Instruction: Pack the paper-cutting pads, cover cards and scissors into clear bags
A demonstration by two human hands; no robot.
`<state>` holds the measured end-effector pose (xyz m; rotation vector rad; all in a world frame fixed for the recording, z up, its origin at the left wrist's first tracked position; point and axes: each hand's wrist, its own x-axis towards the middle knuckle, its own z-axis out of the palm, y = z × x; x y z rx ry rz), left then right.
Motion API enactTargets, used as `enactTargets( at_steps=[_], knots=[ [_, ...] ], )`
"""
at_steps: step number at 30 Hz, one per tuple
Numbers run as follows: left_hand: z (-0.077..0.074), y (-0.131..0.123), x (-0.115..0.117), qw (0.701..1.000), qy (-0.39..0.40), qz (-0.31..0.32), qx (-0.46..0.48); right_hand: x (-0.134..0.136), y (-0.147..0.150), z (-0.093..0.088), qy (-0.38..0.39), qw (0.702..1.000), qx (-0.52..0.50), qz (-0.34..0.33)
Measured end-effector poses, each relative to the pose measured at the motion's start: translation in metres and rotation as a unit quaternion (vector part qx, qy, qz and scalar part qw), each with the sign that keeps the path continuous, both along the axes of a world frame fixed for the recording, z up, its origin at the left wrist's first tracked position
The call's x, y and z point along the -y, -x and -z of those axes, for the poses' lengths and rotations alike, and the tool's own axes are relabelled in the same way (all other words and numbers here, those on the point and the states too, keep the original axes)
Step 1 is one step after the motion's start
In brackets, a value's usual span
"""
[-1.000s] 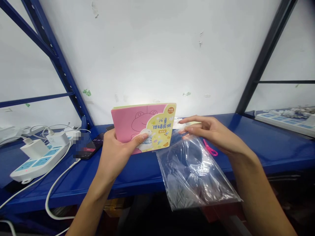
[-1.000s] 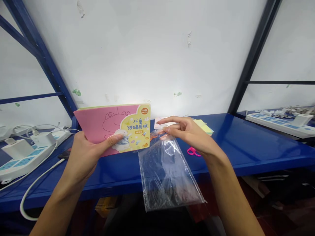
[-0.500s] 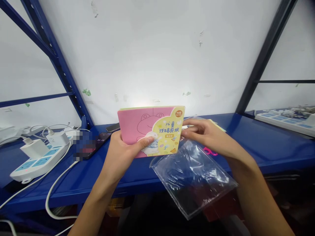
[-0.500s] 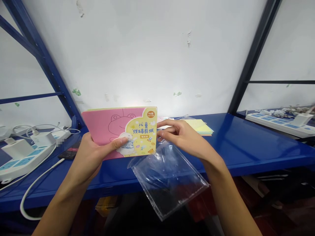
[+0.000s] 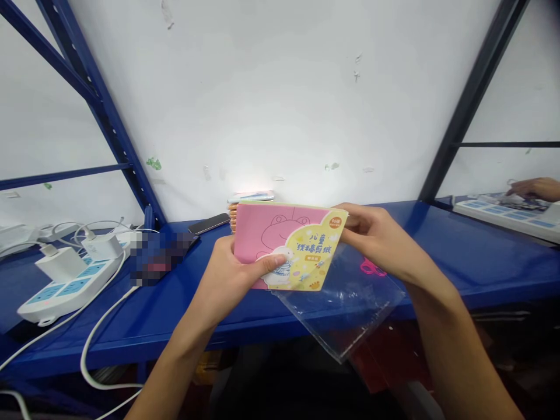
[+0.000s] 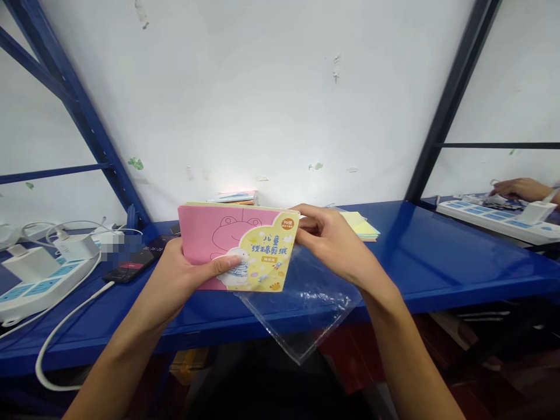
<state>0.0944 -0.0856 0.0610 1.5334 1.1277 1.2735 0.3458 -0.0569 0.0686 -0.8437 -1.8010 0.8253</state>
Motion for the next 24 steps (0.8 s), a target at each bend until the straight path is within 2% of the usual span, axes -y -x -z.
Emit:
enactTargets(
  at_steps=[6, 14, 19, 24],
  knots=[
    [0.0012, 0.002, -0.0012, 1.0, 0.015, 0.009, -0.013, 0.0026, -0.0018, -0.0018, -0.006, 0.997, -0.014, 0.077],
    [0.0008, 0.0053, -0.0029, 0.999, 0.018, 0.016, -0.029, 0.0029, -0.0005, -0.0027, -0.008, 0.993, -0.009, 0.119],
    [0.0004, 0.0075, -0.0031, 0.999, 0.028, 0.016, -0.035, 0.0053, -0.002, -0.0042, -0.008, 0.992, -0.009, 0.123],
    [-0.0018, 0.0086, -0.0015, 0.998, 0.053, 0.025, -0.036, 0.0064, -0.0024, -0.0052, -0.001, 0.995, -0.03, 0.093]
  ],
)
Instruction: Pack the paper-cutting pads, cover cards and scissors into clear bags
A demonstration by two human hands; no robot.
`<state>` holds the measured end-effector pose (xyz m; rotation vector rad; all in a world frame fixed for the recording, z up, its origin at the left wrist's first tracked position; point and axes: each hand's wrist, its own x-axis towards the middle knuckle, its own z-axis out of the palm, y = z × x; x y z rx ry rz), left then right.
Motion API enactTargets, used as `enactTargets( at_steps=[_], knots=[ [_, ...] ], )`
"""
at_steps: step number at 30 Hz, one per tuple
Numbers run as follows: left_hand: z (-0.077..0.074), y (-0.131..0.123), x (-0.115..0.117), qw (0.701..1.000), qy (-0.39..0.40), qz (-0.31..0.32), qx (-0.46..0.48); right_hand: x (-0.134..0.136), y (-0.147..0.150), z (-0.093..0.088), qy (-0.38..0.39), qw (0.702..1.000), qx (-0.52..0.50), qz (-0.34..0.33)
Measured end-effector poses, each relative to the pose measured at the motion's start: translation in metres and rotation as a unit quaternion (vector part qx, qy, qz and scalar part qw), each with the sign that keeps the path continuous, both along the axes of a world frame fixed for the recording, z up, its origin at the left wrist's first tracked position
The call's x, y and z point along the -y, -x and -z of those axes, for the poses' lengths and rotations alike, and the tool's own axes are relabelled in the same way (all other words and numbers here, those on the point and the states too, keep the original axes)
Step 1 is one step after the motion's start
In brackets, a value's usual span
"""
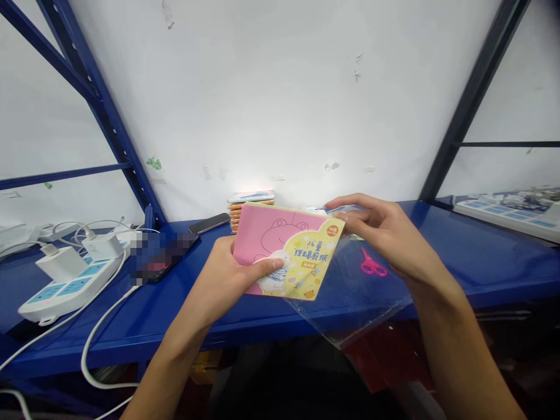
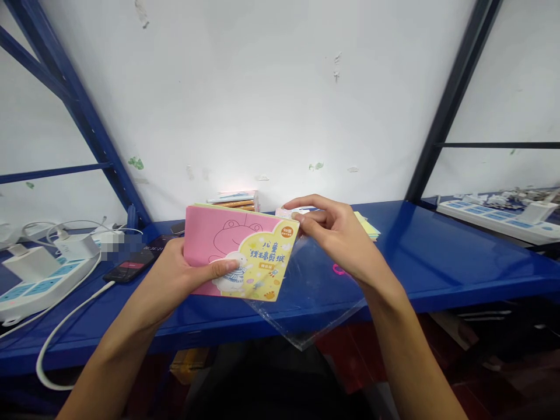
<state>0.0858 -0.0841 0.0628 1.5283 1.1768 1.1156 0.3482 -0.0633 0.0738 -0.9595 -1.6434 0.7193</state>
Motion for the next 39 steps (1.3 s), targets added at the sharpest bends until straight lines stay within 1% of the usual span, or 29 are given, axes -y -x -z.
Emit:
enactTargets(
  at_steps=[4, 10, 15, 20, 24, 28, 32, 35, 39],
  knots=[
    [-0.003, 0.001, 0.001, 1.0, -0.017, 0.01, 0.009, 0.0, 0.001, 0.0, 0.015, 1.0, -0.01, -0.012],
    [-0.005, 0.001, 0.001, 1.0, -0.012, 0.015, -0.008, -0.001, 0.003, 0.002, 0.021, 0.999, -0.036, -0.032],
    [-0.007, 0.001, 0.002, 0.999, -0.013, 0.018, -0.034, 0.003, -0.001, 0.0, 0.062, 0.998, -0.002, -0.032],
    [-0.009, 0.004, 0.003, 0.999, -0.003, 0.02, -0.031, 0.006, -0.007, -0.002, 0.084, 0.992, 0.0, -0.098],
    [-0.01, 0.008, 0.004, 0.999, 0.005, 0.031, -0.021, 0.005, -0.009, -0.002, 0.087, 0.99, -0.002, -0.113],
    [-0.009, 0.011, 0.003, 1.0, 0.007, 0.023, -0.001, 0.005, -0.009, -0.003, 0.09, 0.986, 0.002, -0.141],
    [-0.006, 0.015, 0.0, 1.0, 0.002, 0.012, 0.02, 0.004, -0.015, -0.006, 0.11, 0.975, 0.052, -0.186],
    [-0.005, 0.018, -0.001, 1.0, 0.008, 0.012, 0.011, 0.002, -0.019, -0.005, 0.095, 0.976, 0.076, -0.178],
    [-0.005, 0.019, 0.0, 0.999, 0.018, 0.026, 0.014, 0.0, -0.018, -0.004, 0.081, 0.979, 0.065, -0.176]
  ],
)
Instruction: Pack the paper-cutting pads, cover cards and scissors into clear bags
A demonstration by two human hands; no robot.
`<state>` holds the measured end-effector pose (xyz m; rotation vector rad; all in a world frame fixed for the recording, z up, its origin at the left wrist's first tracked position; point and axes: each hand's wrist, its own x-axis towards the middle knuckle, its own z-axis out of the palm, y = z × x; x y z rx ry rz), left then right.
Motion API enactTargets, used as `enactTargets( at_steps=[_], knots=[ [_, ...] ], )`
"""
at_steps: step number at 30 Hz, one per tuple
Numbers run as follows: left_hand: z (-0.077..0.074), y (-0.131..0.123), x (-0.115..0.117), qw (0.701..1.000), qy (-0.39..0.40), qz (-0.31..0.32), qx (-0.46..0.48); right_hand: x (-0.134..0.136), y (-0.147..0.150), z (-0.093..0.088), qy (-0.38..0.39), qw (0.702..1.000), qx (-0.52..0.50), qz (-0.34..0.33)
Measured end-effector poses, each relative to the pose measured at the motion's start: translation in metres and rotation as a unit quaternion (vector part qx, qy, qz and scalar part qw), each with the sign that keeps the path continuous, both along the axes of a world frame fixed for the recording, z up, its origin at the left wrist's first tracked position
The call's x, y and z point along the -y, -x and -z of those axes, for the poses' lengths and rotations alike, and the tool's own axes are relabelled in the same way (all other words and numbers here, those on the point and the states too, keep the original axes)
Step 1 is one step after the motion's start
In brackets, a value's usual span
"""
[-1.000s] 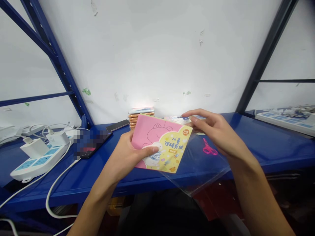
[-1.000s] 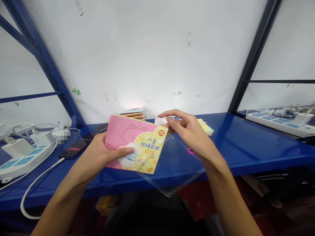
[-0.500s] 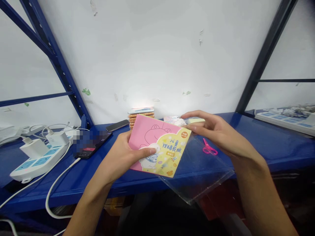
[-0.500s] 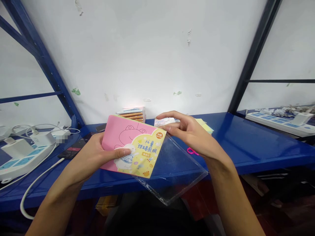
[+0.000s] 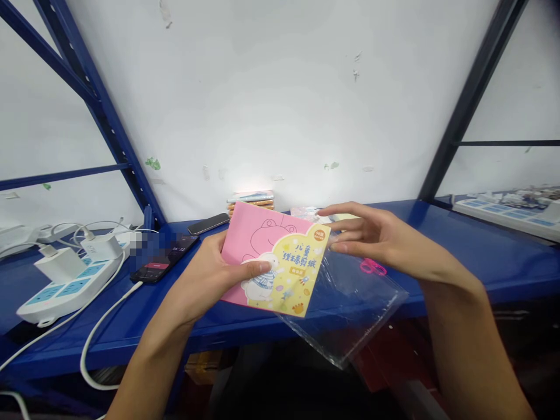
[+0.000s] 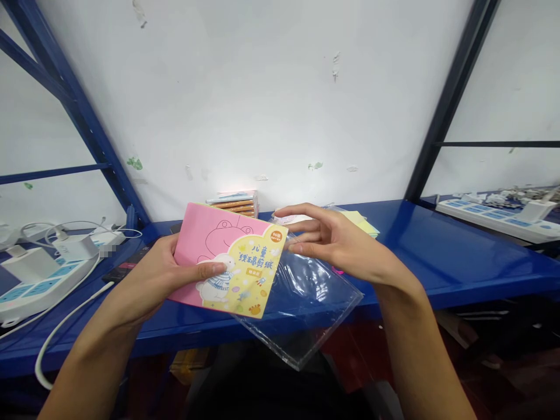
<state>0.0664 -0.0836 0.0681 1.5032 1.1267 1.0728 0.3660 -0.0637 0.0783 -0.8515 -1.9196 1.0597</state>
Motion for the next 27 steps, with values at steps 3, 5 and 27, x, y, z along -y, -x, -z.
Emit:
enactTargets(
  at_steps=[3, 5, 27],
  knots=[
    [-0.0004, 0.0002, 0.0004, 1.0, 0.005, 0.007, 0.007, 0.0004, 0.0016, -0.0006, 0.001, 1.0, 0.0, 0.012],
    [-0.001, -0.0001, 0.0007, 1.0, 0.009, 0.007, 0.004, 0.0012, 0.002, -0.0014, 0.004, 1.0, 0.003, 0.018],
    [-0.0053, 0.0012, -0.0004, 0.999, 0.046, 0.021, -0.013, -0.0035, 0.0089, 0.002, -0.014, 1.0, 0.003, 0.026]
  ],
)
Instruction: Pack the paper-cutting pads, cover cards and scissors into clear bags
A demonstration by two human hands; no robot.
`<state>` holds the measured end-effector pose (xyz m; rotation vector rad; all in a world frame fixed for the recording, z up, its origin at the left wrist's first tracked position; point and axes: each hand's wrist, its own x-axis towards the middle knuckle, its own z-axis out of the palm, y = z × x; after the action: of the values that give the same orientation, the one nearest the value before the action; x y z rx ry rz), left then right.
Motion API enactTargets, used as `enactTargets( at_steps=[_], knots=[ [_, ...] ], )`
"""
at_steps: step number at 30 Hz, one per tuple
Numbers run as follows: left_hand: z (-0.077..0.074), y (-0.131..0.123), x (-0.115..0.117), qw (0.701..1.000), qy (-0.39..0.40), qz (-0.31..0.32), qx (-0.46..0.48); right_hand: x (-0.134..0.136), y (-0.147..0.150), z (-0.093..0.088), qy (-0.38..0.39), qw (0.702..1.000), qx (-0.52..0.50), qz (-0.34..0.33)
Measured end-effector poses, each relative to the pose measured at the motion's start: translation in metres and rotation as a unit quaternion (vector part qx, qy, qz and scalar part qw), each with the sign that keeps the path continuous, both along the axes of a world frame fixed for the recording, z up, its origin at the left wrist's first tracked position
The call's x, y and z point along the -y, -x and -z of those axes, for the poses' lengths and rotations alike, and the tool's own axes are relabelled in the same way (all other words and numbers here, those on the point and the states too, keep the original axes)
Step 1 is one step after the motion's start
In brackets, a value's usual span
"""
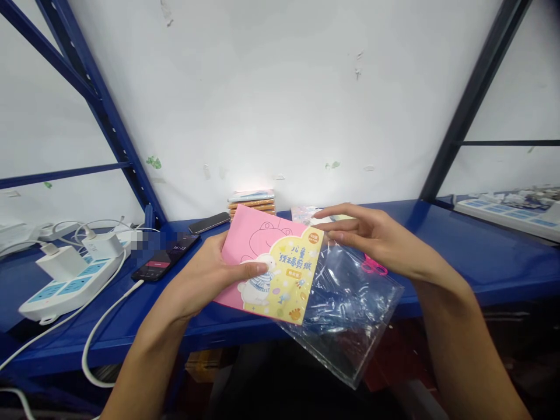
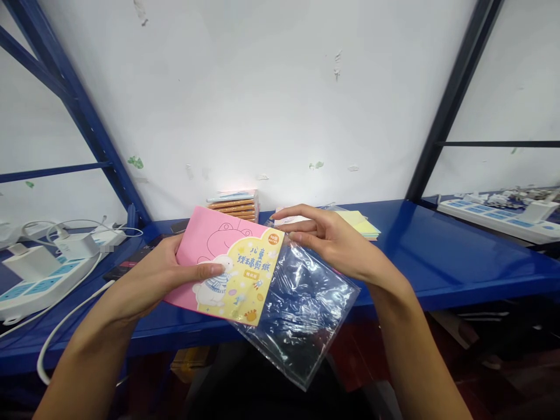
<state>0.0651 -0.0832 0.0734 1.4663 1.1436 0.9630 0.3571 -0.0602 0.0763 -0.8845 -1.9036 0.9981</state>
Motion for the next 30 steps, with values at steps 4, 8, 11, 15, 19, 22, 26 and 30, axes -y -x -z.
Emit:
enactTargets(
  at_steps=[4, 8, 11, 15, 19, 22, 26, 30],
  knots=[
    [0.001, 0.0, 0.0, 1.0, -0.01, -0.006, 0.004, -0.002, 0.002, 0.002, -0.009, 1.0, -0.005, 0.003],
    [0.002, 0.001, -0.001, 1.0, -0.01, -0.001, 0.02, -0.001, 0.003, 0.002, -0.041, 0.999, 0.006, 0.018],
    [0.003, 0.003, -0.001, 1.0, -0.009, 0.005, 0.028, 0.0, 0.005, 0.004, -0.085, 0.996, 0.019, 0.027],
    [0.003, 0.006, -0.003, 1.0, -0.007, 0.006, 0.029, -0.002, 0.009, 0.008, -0.13, 0.99, 0.03, 0.039],
    [0.002, 0.005, -0.004, 1.0, 0.003, 0.006, 0.017, -0.006, 0.012, 0.012, -0.176, 0.982, 0.048, 0.057],
    [0.003, 0.005, -0.006, 1.0, 0.006, 0.008, 0.014, -0.009, 0.013, 0.015, -0.191, 0.978, 0.052, 0.068],
    [0.004, 0.006, -0.007, 1.0, 0.01, 0.013, 0.026, -0.01, 0.013, 0.015, -0.185, 0.98, 0.03, 0.068],
    [0.0, 0.007, -0.005, 1.0, -0.004, -0.016, -0.008, -0.009, 0.015, 0.013, -0.171, 0.984, 0.002, 0.06]
  ],
)
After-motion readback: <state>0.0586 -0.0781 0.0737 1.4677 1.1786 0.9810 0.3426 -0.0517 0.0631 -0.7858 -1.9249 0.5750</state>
